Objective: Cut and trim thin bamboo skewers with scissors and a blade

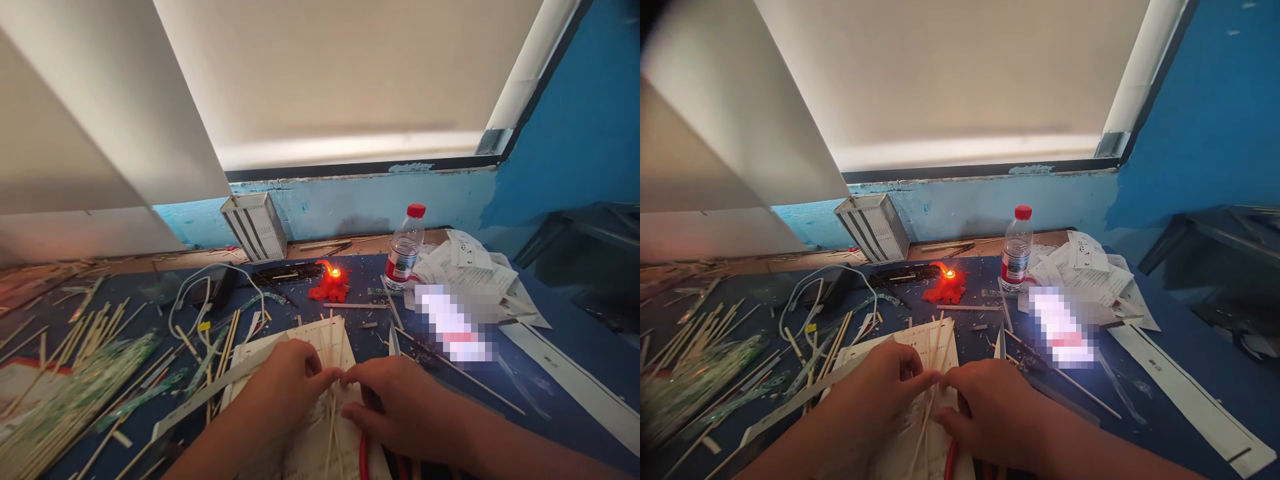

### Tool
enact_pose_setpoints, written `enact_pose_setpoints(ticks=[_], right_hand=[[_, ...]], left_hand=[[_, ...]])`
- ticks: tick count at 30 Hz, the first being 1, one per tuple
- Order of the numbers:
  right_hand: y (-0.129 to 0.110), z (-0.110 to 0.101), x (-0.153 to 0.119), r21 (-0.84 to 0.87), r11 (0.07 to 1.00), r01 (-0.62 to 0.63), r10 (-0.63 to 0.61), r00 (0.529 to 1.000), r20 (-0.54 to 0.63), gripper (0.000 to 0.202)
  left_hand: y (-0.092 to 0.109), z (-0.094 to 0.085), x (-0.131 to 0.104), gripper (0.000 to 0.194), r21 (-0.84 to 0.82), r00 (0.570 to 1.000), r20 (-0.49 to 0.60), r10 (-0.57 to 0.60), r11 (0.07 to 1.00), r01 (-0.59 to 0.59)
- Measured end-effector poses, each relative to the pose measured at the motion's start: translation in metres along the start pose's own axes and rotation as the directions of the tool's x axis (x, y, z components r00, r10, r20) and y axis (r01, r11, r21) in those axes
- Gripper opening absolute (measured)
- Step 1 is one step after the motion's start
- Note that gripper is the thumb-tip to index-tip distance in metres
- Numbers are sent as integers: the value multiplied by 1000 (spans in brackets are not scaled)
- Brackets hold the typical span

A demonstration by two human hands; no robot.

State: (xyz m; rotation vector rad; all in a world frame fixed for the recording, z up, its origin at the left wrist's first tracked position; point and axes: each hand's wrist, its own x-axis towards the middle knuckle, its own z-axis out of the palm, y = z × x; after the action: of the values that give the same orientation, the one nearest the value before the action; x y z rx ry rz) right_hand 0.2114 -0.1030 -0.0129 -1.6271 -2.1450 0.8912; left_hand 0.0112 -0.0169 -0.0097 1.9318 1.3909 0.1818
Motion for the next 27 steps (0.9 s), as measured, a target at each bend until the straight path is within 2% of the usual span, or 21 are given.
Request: enact_pose_setpoints(ticks=[7,12,14,18,22,27], right_hand=[[-1,-1,0,-11,998,63,-63,998,-1,18],[-2,0,0,14,997,79,-78,996,-39,23],[-1,3,-2,53,997,65,-60,994,-87,27],[3,7,-8,174,984,-31,60,985,-163,35],[4,7,-8,226,972,-69,105,983,-150,31],[2,3,-4,303,952,-36,73,991,-110,35]], left_hand=[[0,3,-1,31,-115,993,115,21,993,-8],[-1,8,-1,32,-222,976,219,-8,973,57],[-3,10,-2,29,-254,973,230,-24,963,84],[-3,10,-3,27,-295,971,237,-35,949,106],[-1,10,-3,32,-325,959,279,-45,935,139],[-2,14,-1,32,-390,960,279,-35,909,147]])
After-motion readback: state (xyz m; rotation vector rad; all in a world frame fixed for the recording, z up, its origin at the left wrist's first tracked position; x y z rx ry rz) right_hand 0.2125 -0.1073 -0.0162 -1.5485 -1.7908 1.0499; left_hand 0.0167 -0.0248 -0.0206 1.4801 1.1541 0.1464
